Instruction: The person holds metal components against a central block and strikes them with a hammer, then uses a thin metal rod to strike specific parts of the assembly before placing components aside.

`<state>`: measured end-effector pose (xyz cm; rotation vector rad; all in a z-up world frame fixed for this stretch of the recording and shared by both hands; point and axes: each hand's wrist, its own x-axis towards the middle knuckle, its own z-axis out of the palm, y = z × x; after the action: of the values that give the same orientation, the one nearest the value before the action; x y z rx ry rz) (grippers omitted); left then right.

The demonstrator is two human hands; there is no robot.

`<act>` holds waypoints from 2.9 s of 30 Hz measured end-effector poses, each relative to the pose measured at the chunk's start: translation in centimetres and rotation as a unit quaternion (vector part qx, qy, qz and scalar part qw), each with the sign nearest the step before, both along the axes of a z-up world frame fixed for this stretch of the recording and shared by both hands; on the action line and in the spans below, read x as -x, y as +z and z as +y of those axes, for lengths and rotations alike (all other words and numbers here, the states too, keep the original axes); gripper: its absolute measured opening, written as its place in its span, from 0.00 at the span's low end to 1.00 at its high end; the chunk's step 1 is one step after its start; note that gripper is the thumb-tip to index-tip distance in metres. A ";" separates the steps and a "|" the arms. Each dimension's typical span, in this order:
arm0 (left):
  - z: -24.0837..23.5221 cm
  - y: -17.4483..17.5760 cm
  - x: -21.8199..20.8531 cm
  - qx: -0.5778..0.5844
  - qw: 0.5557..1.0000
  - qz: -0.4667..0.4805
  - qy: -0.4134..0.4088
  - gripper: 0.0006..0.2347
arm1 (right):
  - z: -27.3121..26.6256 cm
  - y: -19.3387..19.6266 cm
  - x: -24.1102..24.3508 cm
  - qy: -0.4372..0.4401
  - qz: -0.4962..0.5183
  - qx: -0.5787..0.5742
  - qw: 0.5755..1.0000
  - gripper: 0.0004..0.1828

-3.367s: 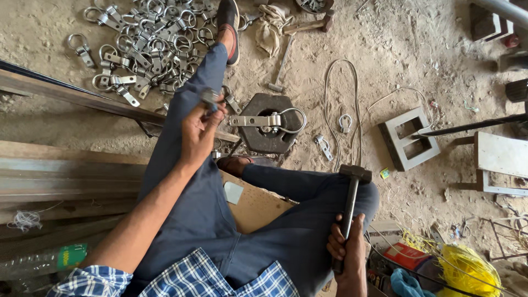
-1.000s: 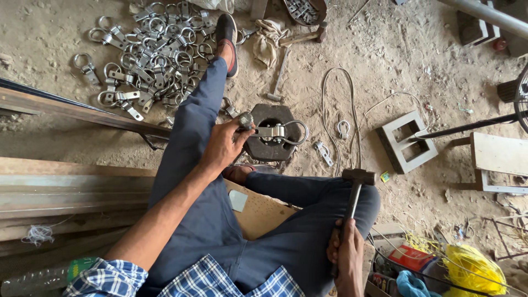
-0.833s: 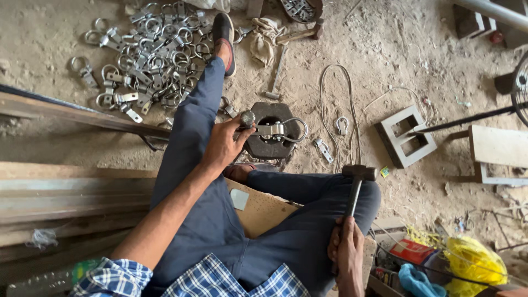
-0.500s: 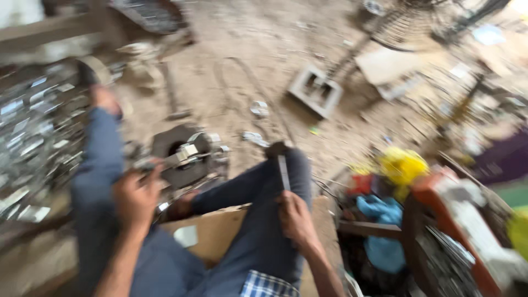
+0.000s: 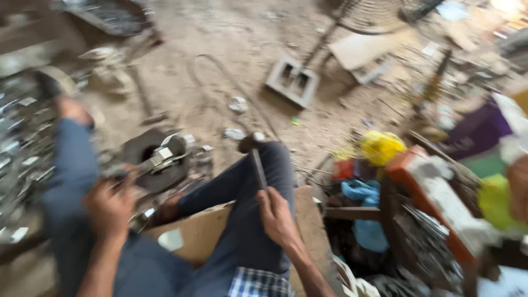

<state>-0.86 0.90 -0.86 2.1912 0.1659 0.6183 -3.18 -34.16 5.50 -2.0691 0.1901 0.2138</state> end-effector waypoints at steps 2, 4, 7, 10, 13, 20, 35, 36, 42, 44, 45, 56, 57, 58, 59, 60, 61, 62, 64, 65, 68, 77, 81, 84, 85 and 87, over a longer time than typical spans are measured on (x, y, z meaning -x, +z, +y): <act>-0.6 -1.0 -0.5 0.021 0.999 0.010 0.024 0.08 | 0.0 -0.1 0.3 0.030 -0.074 0.045 0.996 0.17; -0.5 -1.1 -1.1 0.036 0.999 -0.006 0.010 0.10 | 0.4 0.5 0.6 0.033 -0.028 0.048 0.998 0.14; -0.3 -1.3 -1.7 0.014 0.999 -0.035 0.021 0.10 | 1.9 0.8 1.1 0.103 -0.014 0.069 0.992 0.14; -0.1 -1.1 -1.3 0.044 0.997 -0.057 0.009 0.09 | 4.2 2.0 1.0 0.153 -0.019 0.055 0.987 0.14; -0.3 -0.6 -1.4 0.059 0.996 -0.069 -0.003 0.09 | 6.4 4.9 0.1 0.209 -0.131 0.032 0.969 0.13; -0.5 -0.1 -1.2 0.063 0.996 -0.066 -0.007 0.08 | 8.7 8.8 -2.5 0.232 -0.317 -0.067 0.917 0.07; -1.0 -1.3 -0.8 0.085 0.996 -0.015 0.017 0.09 | 6.0 0.3 1.5 0.208 -0.068 0.016 0.976 0.18; -0.9 -1.0 -0.6 0.080 0.996 -0.031 0.016 0.09 | 6.0 -0.2 1.8 0.184 -0.019 -0.012 0.983 0.19; -1.0 -0.5 -0.3 0.075 0.996 -0.051 0.015 0.08 | 5.9 -2.3 1.6 0.097 0.136 -0.067 0.984 0.21; -0.9 -0.9 -0.5 0.077 0.997 -0.004 0.027 0.08 | 5.9 -2.4 1.4 0.106 0.123 -0.068 0.984 0.20; -1.0 -1.0 -0.5 0.104 0.994 -0.028 0.020 0.08 | 5.9 -2.4 1.4 0.117 0.100 -0.049 0.987 0.21; 0.9 -2.1 0.6 0.284 0.948 -0.111 0.091 0.07 | 7.1 -1.7 0.9 0.077 0.187 -0.029 0.979 0.22; 1.1 -2.3 0.6 0.294 0.943 -0.124 0.088 0.07 | 7.3 -1.8 0.7 0.078 0.192 -0.025 0.978 0.23; 1.1 -2.5 0.7 0.304 0.939 -0.138 0.085 0.07 | 7.4 -2.0 0.6 0.079 0.196 -0.019 0.977 0.23; 1.2 -2.6 0.8 0.314 0.934 -0.151 0.082 0.07 | 7.5 -2.1 0.5 0.081 0.200 -0.014 0.976 0.24; 1.2 -2.7 1.1 0.321 0.933 -0.142 0.082 0.07 | 7.3 -2.1 0.5 0.080 0.201 -0.019 0.976 0.24; 1.1 -2.6 1.5 0.328 0.931 -0.134 0.083 0.07 | 7.2 -2.2 0.5 0.079 0.201 -0.024 0.976 0.24; 1.1 -2.5 1.7 0.332 0.931 -0.128 0.082 0.08 | 7.4 -2.2 0.3 0.080 0.199 -0.031 0.976 0.24; 0.5 -2.2 2.2 0.318 0.939 -0.082 0.102 0.09 | 7.5 -2.2 0.1 0.073 0.208 -0.027 0.975 0.25; 0.4 -2.1 2.4 0.311 0.942 -0.058 0.112 0.09 | 7.6 -2.1 0.1 0.070 0.213 -0.024 0.974 0.25; -0.1 -2.0 2.9 0.292 0.947 -0.023 0.128 0.11 | 7.5 -2.2 0.1 0.080 0.206 -0.034 0.975 0.25; -0.1 -4.0 1.9 0.362 0.929 -0.039 0.061 0.10 | 6.9 -3.6 0.1 0.089 0.199 -0.048 0.975 0.25; 0.0 -4.3 1.5 0.367 0.928 -0.019 0.064 0.10 | 7.1 -3.6 0.2 0.085 0.196 -0.046 0.976 0.24; -0.5 -4.2 1.4 0.328 0.941 0.026 0.085 0.10 | 7.0 -3.1 0.2 0.085 0.201 -0.046 0.975 0.24; -0.6 -4.1 1.4 0.305 0.948 0.026 0.084 0.10 | 7.1 -2.9 0.2 0.082 0.205 -0.045 0.974 0.24; -0.6 -4.0 1.6 0.288 0.954 0.024 0.083 0.11 | 7.3 -2.7 0.3 0.080 0.207 -0.048 0.974 0.24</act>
<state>-2.47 0.31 -4.85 1.6356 0.4957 0.5253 -3.46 -26.90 2.79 -1.9237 0.2609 0.7406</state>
